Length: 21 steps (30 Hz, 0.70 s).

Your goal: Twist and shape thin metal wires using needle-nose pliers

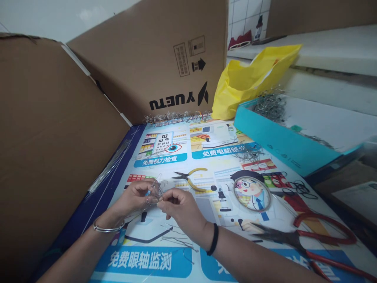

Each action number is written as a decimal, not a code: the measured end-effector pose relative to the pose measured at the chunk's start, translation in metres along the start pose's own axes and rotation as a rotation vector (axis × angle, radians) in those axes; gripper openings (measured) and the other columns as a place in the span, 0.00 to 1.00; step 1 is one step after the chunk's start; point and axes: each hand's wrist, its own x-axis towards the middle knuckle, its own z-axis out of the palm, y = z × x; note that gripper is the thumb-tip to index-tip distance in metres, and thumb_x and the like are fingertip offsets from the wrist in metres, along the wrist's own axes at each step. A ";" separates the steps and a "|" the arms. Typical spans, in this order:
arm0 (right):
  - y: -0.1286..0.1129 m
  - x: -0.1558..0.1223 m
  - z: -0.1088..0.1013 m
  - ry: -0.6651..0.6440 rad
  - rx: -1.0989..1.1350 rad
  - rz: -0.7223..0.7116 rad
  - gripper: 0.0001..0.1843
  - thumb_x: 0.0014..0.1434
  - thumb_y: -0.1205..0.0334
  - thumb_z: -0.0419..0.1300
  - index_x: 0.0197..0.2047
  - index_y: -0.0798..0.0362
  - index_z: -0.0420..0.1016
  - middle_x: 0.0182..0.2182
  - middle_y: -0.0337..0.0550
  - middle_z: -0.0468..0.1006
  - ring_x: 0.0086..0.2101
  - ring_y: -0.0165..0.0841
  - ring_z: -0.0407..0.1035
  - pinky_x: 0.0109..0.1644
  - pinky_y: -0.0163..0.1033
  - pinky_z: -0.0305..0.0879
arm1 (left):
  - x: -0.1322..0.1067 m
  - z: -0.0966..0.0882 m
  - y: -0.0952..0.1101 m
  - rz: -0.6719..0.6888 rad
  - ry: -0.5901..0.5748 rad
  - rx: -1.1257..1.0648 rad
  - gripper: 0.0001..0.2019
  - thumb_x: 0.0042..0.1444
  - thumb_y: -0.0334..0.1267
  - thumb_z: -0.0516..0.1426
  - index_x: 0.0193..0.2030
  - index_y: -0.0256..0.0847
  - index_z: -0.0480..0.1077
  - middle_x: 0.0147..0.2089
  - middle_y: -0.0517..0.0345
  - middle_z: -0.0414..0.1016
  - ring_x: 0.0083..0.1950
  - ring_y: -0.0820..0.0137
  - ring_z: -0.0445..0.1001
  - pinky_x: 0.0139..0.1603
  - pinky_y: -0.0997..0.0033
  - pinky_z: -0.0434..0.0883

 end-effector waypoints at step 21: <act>0.000 -0.002 0.003 0.018 -0.040 -0.034 0.09 0.46 0.60 0.65 0.26 0.55 0.71 0.20 0.33 0.67 0.19 0.23 0.62 0.23 0.31 0.62 | -0.004 -0.004 -0.003 0.064 0.014 0.067 0.08 0.47 0.39 0.64 0.27 0.36 0.74 0.27 0.57 0.72 0.31 0.73 0.69 0.37 0.71 0.67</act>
